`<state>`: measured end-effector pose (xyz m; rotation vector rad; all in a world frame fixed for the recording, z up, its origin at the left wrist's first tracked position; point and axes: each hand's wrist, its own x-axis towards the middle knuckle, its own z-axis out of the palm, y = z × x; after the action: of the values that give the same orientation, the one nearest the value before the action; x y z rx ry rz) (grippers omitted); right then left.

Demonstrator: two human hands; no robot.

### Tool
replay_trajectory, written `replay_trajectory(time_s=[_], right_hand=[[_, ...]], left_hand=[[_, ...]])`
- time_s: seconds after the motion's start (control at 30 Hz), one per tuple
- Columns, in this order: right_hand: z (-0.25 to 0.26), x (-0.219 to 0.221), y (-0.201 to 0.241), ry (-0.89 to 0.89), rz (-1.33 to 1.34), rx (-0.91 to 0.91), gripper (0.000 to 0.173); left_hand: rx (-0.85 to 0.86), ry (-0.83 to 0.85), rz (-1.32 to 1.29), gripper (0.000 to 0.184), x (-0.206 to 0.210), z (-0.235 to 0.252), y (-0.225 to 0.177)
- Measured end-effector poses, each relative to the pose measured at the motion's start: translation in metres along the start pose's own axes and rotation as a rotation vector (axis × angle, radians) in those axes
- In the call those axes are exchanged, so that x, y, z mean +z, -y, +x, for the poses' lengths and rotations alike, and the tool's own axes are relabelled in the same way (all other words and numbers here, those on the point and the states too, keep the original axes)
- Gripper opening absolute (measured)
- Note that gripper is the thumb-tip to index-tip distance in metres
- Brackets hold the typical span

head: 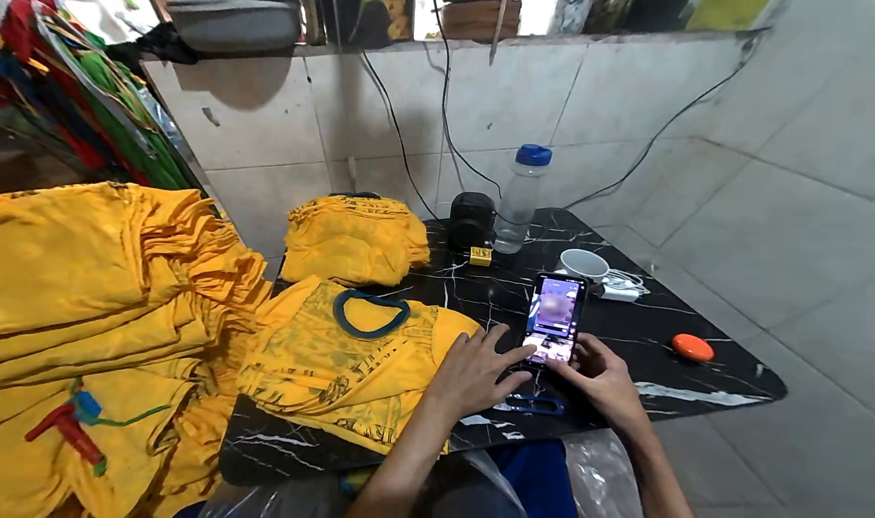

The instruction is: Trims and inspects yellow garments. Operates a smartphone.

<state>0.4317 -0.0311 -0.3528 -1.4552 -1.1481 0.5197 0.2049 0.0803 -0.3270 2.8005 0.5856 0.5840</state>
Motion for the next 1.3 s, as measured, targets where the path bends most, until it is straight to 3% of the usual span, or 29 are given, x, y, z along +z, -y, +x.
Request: replay_trajectory(time_s=[0.3,0.83,1.1,1.3], right_hand=[[-0.001,-0.001,0.004,-0.017,0.038,0.035,0.04],[-0.002,-0.012,0.001,0.042,0.095,0.054,0.041],[0.0,-0.007,0.007,-0.008,0.022,0.053,0.032],[0.005,0.01,0.015,-0.146,-0.072,0.06,0.021]], left_hand=[[-0.003,0.014,-0.001,0.046,0.0,0.0,0.0],[-0.007,-0.031,-0.024,0.045,0.002,0.0,0.002],[-0.021,-0.013,-0.048,0.046,0.0,0.0,0.001],[-0.02,-0.024,-0.053,0.045,-0.001,0.0,0.001]])
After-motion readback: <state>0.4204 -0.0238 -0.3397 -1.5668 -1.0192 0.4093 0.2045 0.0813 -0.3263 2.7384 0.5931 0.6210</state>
